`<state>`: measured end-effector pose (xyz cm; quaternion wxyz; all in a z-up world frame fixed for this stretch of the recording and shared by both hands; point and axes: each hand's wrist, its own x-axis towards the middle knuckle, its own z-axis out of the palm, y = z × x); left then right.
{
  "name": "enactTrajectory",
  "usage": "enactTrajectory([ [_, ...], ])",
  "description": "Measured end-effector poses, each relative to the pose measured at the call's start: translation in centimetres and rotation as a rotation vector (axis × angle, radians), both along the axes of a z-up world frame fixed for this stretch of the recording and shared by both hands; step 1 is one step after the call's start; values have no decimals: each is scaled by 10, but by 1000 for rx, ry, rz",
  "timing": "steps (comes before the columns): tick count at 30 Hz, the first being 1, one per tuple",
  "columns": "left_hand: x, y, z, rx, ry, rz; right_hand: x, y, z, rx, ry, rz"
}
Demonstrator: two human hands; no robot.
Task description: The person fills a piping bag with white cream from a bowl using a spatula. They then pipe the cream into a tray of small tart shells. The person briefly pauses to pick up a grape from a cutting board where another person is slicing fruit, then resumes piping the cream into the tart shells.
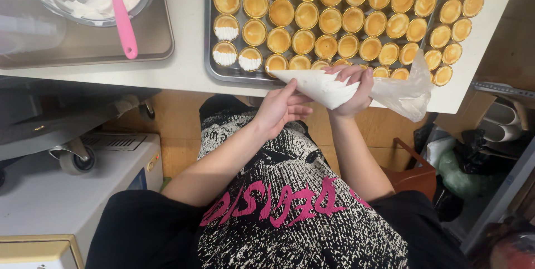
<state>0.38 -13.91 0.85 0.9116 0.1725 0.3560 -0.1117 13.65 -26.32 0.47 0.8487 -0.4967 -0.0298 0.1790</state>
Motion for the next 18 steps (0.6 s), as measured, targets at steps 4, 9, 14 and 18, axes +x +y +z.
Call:
enactTrajectory([
  [4,2,2,0,22,11,2,2,2,-1,-33,-5,16],
  [9,8,5,-1,45,21,-2,3,7,-3,-3,8,-53],
  [14,6,4,5,20,16,-16,3,-1,-2,-55,-11,-19],
  [18,4,2,8,-27,-1,-15,1,-6,-3,-37,30,-26],
])
